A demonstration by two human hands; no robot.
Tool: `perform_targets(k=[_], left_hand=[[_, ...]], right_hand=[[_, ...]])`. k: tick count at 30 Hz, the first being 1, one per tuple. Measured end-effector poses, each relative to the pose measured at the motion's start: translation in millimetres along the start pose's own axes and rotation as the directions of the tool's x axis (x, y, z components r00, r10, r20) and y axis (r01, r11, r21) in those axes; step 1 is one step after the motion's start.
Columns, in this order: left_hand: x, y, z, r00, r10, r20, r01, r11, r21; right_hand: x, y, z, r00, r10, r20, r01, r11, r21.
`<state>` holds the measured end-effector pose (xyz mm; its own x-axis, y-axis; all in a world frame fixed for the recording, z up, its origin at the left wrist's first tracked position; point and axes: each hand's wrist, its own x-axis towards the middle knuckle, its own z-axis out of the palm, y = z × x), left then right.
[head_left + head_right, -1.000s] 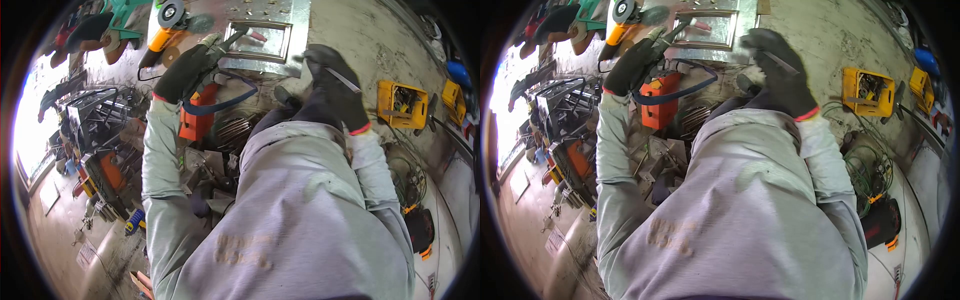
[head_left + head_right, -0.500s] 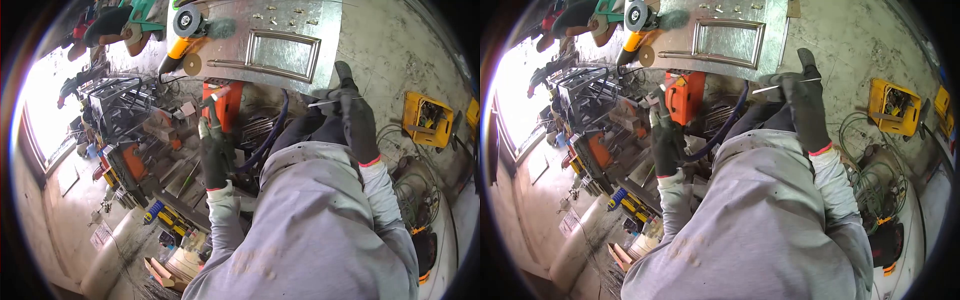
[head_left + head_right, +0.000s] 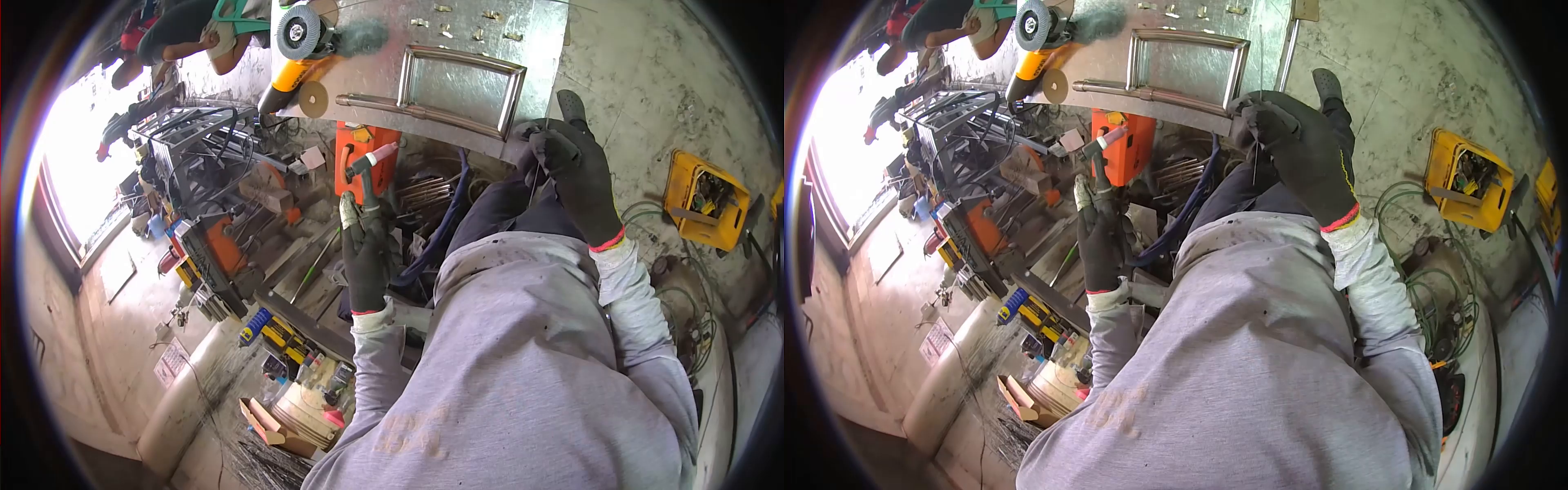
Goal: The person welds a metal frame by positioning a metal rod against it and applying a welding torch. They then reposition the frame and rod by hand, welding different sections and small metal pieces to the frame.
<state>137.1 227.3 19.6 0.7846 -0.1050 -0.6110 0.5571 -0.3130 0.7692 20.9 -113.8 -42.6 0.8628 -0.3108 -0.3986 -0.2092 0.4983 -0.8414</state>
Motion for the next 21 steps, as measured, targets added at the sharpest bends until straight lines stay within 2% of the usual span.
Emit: perform_targets(k=[1,3,4,6,7,9,13,15,17,18,19,21], left_hand=[[1,0,2,1.0,-0.002,0.0,0.002,1.0,0.002],[1,1,8,1.0,0.026,-0.011,-0.026,1.0,-0.018],[1,4,9,1.0,0.027,-0.008,-0.027,0.999,-0.019],[0,10,12,0.999,-0.025,0.02,0.027,0.995,-0.101],[-1,14,15,1.0,-0.022,0.023,0.024,0.994,-0.105],[-2,19,20,1.0,0.005,0.004,-0.004,0.987,-0.161],[14,3,2,0.994,0.083,0.07,-0.072,0.986,-0.15],[15,0,7,0.997,0.075,0.036,-0.064,0.968,-0.244],[16,-4,5,0.994,0.076,0.076,-0.057,0.972,-0.229],[16,-7,4,0.992,0.066,0.108,-0.043,0.98,-0.196],[15,-10,5,0.991,0.078,0.113,-0.053,0.976,-0.212],[13,-14,9,0.99,0.108,0.092,-0.078,0.956,-0.283]], right_hand=[[-1,4,-2,1.0,0.003,-0.001,-0.003,1.0,0.002],[-3,14,-6,0.984,-0.152,-0.09,0.135,0.975,-0.179],[-6,14,-10,0.984,-0.154,-0.092,0.136,0.974,-0.181],[-12,9,-17,0.999,-0.034,-0.039,0.029,0.993,-0.112],[-13,6,-17,0.998,-0.038,-0.04,0.034,0.993,-0.116],[-13,-1,-16,0.989,0.021,-0.146,-0.022,1.0,-0.007],[5,-16,-18,0.975,-0.056,-0.215,0.059,0.998,0.008],[21,-27,-24,0.961,-0.18,-0.212,0.118,0.955,-0.273],[47,-39,-15,0.933,-0.273,-0.234,0.179,0.917,-0.356],[61,-48,-11,0.906,-0.405,-0.126,0.231,0.721,-0.653],[72,-57,-4,0.872,-0.49,0.017,0.26,0.432,-0.864],[92,-68,22,0.895,-0.434,0.1,0.263,0.332,-0.906]])
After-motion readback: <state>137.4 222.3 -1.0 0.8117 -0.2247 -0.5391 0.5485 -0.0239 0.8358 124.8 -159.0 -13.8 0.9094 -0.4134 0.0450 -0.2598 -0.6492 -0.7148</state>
